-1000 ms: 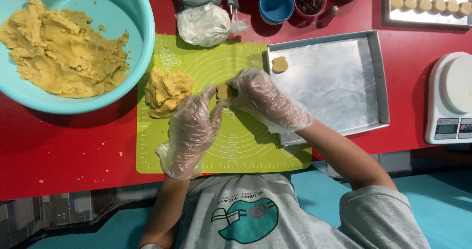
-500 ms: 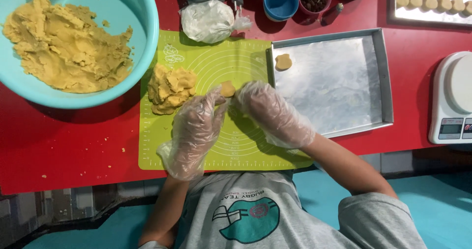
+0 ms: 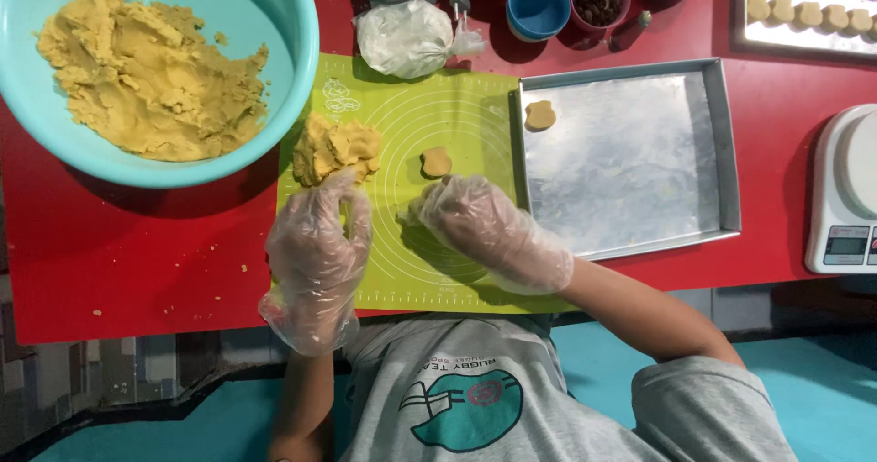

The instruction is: The person shapes dough into small, uniform pieces by hand on a green silicone mat. They place the shaped dough pieces onto a metal baking tray. The person wears disposable gloves throughout the process.

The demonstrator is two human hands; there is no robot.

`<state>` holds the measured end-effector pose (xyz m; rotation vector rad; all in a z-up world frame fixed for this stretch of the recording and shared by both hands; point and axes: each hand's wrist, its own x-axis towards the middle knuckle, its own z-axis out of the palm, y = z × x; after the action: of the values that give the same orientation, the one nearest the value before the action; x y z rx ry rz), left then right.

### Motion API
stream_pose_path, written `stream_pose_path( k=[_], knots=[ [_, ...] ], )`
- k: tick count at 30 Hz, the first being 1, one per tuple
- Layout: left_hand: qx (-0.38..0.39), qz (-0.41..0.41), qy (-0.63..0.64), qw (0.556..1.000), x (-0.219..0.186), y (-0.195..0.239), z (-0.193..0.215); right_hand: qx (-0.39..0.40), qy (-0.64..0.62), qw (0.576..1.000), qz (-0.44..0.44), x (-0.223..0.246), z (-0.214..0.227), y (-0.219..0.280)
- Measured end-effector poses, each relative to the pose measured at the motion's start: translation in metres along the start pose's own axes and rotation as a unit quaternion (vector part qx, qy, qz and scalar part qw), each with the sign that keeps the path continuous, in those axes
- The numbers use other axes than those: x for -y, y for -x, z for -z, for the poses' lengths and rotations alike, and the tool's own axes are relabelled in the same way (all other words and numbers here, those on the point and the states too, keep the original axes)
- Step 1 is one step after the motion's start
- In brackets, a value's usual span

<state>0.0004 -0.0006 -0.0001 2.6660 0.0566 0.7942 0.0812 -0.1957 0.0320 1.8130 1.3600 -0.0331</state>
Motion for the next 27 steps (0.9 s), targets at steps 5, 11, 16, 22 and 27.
stream_pose_path(
  k=[5,11,16,22,27],
  knots=[
    [-0.011,-0.007,-0.015,1.0,0.002,0.002,0.0,0.091,-0.331,0.939,0.012,-0.012,0.009,0.006],
    [-0.007,0.006,-0.022,1.0,-0.002,-0.001,0.004,0.127,-0.45,0.882,-0.053,-0.029,0.016,0.024],
    [-0.008,0.007,-0.01,1.0,-0.003,-0.002,0.004,0.05,-0.33,0.933,-0.132,-0.038,-0.03,0.014],
    [-0.012,0.004,-0.003,1.0,0.001,0.0,0.0,-0.109,-0.423,0.891,-0.127,-0.045,-0.042,-0.002],
    [-0.023,-0.005,-0.005,1.0,0.004,0.002,-0.003,-0.204,-0.602,0.767,-0.084,-0.045,-0.042,-0.016]
  ],
)
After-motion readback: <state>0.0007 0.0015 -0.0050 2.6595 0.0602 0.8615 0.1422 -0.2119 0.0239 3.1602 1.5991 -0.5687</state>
